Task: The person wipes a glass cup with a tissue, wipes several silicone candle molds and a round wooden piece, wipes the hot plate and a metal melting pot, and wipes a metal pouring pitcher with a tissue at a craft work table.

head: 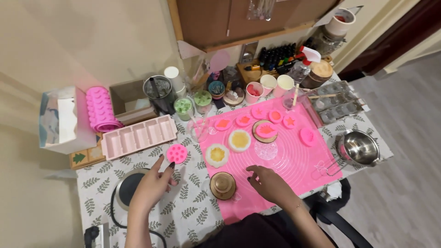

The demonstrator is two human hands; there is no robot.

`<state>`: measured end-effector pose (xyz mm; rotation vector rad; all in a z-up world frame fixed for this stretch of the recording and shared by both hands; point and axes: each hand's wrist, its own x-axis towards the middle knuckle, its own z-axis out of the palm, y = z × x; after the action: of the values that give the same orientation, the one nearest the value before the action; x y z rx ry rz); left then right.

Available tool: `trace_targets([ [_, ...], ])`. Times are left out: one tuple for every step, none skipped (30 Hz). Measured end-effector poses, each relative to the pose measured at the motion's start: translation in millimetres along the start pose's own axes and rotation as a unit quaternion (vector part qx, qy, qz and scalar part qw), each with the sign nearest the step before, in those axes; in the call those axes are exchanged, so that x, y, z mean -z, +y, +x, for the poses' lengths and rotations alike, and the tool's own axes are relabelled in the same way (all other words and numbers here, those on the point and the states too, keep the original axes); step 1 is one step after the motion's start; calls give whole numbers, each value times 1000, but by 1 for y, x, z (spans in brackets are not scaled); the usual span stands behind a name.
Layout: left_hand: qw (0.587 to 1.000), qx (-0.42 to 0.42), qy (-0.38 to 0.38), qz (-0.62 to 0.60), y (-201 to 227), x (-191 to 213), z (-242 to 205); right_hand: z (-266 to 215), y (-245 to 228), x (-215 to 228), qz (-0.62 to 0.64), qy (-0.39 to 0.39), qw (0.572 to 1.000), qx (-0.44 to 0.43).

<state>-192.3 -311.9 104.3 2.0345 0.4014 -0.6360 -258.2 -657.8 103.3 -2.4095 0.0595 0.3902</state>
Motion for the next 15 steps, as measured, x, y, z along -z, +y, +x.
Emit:
trace_targets([
  [1000,2,4,-1,1,1,-1,1,-4,2,1,-2,1000,3],
  [1000,2,5,3,1,1,-2,1,-8,3,11,16,1000,15],
  [1000,3,7,7,1,2,-4,1,-11,4,22,34,999,26],
  [1000,6,9,6,1,0,-5,2,-15,7,22,31,999,28],
  [1000,5,13,10,1,-1,-6,2,-18,9,38,56,996,49],
  [1000,4,17,15,0,-2,-7,1,-21,10,55,81,993,70],
  [1000,6,19,15,-1,-1,-10,2,-23,10,56,79,993,71],
  [1000,3,20,11,-1,-2,-11,3,-23,11,63,88,991,76],
  [1000,1,21,6,0,-3,-12,4,-24,13,70,97,989,82],
  [1000,1,20,7,0,-4,-12,4,-26,15,70,97,990,81],
  [1000,2,22,5,-1,-4,-12,4,-27,16,62,93,991,71],
  [1000,3,23,3,-2,-5,-13,3,-29,17,54,89,993,60],
  [1000,4,21,3,-6,-6,-11,2,-28,16,53,88,993,58],
  [1000,4,15,-27,-9,-7,-9,2,-28,15,48,83,994,48],
  [998,5,8,-57,-13,-7,-7,2,-28,14,43,79,995,38],
])
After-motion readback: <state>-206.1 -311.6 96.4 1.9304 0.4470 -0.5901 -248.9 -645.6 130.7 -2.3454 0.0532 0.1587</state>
